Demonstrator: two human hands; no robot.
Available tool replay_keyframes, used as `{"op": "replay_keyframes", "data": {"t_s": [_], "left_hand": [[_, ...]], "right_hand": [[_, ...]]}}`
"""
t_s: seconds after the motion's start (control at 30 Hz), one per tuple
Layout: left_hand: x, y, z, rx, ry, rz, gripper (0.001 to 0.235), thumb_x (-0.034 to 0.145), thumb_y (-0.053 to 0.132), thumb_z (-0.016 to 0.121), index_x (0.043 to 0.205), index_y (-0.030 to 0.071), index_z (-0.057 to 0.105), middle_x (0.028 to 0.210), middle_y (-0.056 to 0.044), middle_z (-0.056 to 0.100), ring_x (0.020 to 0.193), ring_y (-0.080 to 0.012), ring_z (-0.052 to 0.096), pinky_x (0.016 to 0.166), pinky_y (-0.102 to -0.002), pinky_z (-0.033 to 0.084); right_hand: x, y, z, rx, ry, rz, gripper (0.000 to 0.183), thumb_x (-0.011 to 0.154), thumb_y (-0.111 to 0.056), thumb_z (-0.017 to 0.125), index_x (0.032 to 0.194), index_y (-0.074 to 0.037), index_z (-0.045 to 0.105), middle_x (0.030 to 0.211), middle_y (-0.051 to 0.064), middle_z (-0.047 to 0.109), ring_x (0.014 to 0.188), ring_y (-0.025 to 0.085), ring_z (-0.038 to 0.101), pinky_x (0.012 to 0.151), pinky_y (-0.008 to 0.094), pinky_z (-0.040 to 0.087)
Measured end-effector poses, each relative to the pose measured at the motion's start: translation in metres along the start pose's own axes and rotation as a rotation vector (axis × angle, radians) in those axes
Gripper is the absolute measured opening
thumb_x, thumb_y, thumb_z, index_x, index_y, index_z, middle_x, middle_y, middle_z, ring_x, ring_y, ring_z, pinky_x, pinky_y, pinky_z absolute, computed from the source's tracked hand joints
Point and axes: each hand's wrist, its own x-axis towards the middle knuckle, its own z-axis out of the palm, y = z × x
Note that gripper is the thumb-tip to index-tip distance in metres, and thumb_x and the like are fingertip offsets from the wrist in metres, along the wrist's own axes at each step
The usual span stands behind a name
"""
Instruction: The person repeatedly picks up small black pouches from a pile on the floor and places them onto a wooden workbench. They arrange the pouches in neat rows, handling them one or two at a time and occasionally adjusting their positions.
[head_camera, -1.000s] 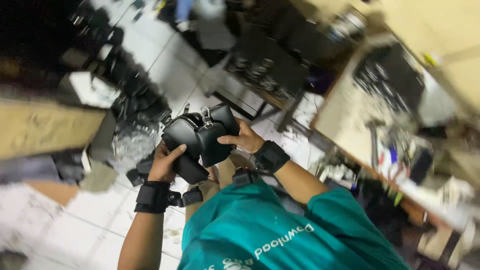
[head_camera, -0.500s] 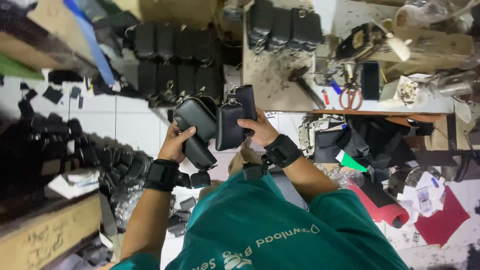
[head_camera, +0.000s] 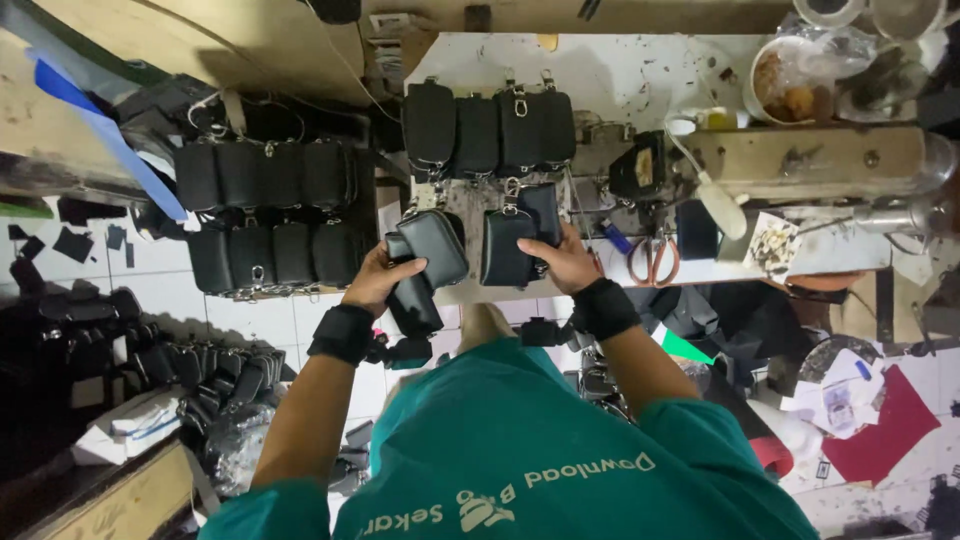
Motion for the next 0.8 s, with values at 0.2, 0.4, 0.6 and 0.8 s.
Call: {"op": "replay_keyframes", "data": {"t_s": [0.2,0.4,0.6,0.8], "left_hand": [[0.039,-0.012,0.036,0.181,0.019,-0.127,0.062,0.065,0.022,0.102,0.115,0.006,0.069,0.100,-0.011,0.071,0.092,-0.0250,0.068,0.078,-0.043,0.058],[0.038,0.024,0.065,0.244,0.026,-0.129,0.061,0.064,0.016,0.101,0.115,0.004,0.070,0.104,-0.015,0.070,0.097,-0.0268,0.067,0.084,-0.044,0.057],[0.055,0.006,0.051,0.322,0.033,-0.239,0.068,0.059,0.017,0.103,0.118,0.007,0.071,0.107,-0.015,0.072,0.098,-0.0289,0.069,0.085,-0.045,0.058],[0.053,0.008,0.050,0.329,0.033,-0.291,0.066,0.058,0.017,0.103,0.116,0.009,0.073,0.109,-0.016,0.073,0.103,-0.0317,0.070,0.086,-0.048,0.057]], "right_hand": [[0.019,-0.017,-0.014,-0.095,0.092,0.106,0.046,0.073,-0.002,0.093,0.114,-0.010,0.075,0.108,0.010,0.077,0.100,0.020,0.070,0.087,0.042,0.056],[0.062,-0.024,-0.063,-0.119,0.178,-0.009,0.056,0.078,-0.008,0.093,0.129,-0.011,0.069,0.116,0.013,0.073,0.107,0.027,0.069,0.092,0.050,0.055],[0.110,-0.068,-0.044,-0.369,0.532,-0.112,0.052,0.072,-0.028,0.102,0.114,-0.012,0.074,0.100,0.007,0.073,0.094,0.020,0.066,0.087,0.043,0.053],[0.161,-0.068,-0.042,-0.303,0.540,-0.136,0.061,0.069,-0.028,0.106,0.119,-0.012,0.076,0.110,0.016,0.075,0.108,0.033,0.068,0.094,0.054,0.049]]}}
